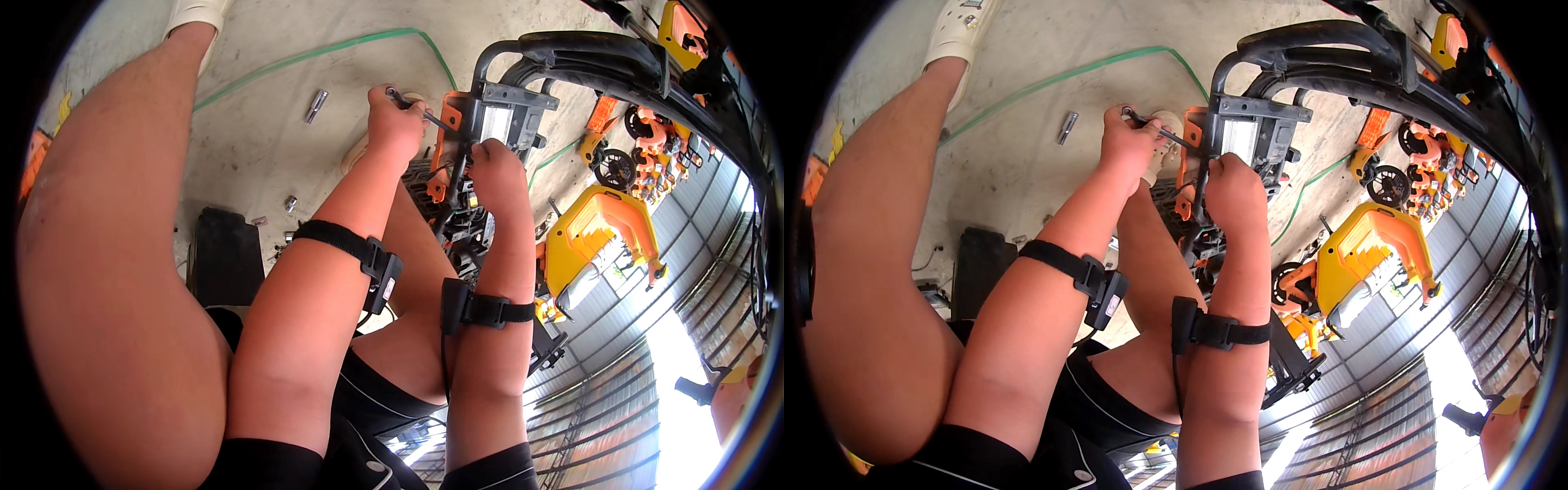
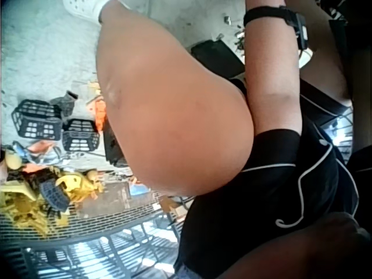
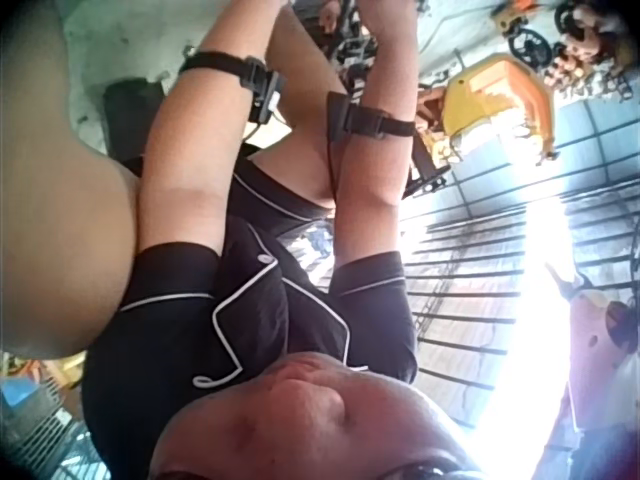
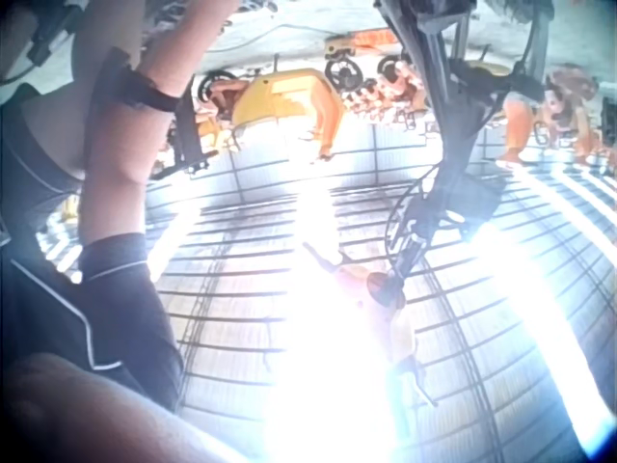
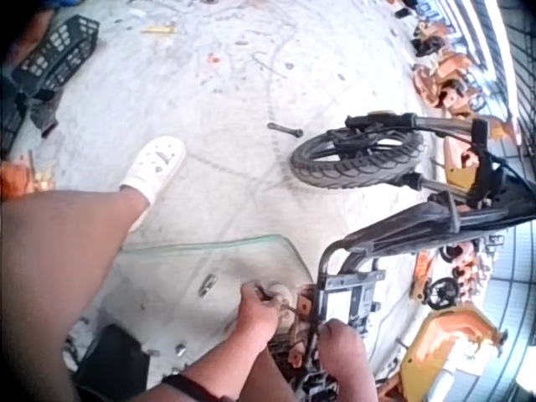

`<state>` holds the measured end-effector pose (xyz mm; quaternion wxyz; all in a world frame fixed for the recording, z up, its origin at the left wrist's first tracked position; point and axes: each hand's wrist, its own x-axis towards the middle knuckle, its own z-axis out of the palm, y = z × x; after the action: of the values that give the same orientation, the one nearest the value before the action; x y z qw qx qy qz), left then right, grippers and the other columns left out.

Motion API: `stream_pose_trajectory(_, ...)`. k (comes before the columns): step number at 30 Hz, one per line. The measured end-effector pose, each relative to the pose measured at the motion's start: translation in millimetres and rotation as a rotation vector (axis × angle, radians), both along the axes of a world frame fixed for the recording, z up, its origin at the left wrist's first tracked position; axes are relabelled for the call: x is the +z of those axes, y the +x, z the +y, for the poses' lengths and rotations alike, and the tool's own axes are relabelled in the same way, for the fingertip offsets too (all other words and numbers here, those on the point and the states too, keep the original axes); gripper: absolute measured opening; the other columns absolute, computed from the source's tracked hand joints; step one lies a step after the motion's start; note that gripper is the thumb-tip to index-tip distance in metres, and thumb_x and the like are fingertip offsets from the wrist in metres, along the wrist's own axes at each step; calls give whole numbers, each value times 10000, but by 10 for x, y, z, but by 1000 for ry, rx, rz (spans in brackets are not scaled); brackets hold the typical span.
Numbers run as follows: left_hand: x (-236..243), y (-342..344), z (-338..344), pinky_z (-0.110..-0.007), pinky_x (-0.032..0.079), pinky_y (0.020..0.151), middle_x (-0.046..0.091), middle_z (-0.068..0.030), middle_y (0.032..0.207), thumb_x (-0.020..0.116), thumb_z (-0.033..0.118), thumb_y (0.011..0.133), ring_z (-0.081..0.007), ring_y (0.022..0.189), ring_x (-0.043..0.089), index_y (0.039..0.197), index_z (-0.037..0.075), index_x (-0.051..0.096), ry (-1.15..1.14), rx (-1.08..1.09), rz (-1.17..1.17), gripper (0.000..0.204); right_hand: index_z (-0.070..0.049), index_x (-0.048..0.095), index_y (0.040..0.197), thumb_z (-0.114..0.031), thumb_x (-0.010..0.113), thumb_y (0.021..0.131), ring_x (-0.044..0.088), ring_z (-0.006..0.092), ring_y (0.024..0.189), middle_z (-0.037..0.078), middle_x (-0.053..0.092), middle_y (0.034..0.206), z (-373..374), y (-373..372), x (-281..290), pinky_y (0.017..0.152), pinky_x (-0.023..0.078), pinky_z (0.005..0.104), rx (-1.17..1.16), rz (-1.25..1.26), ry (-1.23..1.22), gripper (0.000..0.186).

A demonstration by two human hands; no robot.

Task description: The person works on the dashboard and electrical assembly of a motorcycle using a wrench and by hand.

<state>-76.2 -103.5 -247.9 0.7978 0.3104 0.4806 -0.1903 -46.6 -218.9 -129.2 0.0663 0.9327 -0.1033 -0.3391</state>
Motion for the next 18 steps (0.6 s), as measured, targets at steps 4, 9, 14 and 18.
stream_pose_trajectory(4, 16, -147, -26, -370, 614, 832, 567, -216, 1118, 523, -66, 950, -287, 964, 681, 1194, -44, 282, -78, 65, 22, 344, -6, 637, 950, -287, 522, 970, 656, 381, 859, 176, 695, 828, -25, -35, -28, 766, 486, 430, -12, -25, 0, 304)
stream_pose_trajectory(9, 126, -323, -14, -423, 575, 937, 578, -205, 1104, 514, -36, 964, -313, 1035, 650, 1115, -51, 335, -317, 212, 103, 234, 0, 632, 942, -275, 498, 981, 613, 476, 932, 263, 667, 945, 28, -59, -13, 793, 485, 518, -8, -39, 2, 308)
stream_pose_trajectory(14, 9, -663, -148, -406, 540, 993, 606, -177, 1137, 511, 19, 946, -282, 1048, 644, 1093, -70, 471, -608, 476, 183, 177, -5, 640, 953, -286, 503, 984, 616, 473, 928, 258, 668, 937, 27, -102, -37, 791, 488, 510, -15, -87, 11, 314)
stream_pose_trajectory(18, 27, -779, -76, -382, 532, 999, 631, -150, 1127, 511, 41, 939, -254, 1043, 648, 1079, -65, 545, -606, 386, 180, 179, -5, 644, 963, -282, 519, 980, 621, 471, 916, 257, 668, 929, -3, -148, -62, 782, 493, 503, -34, -128, 38, 304)
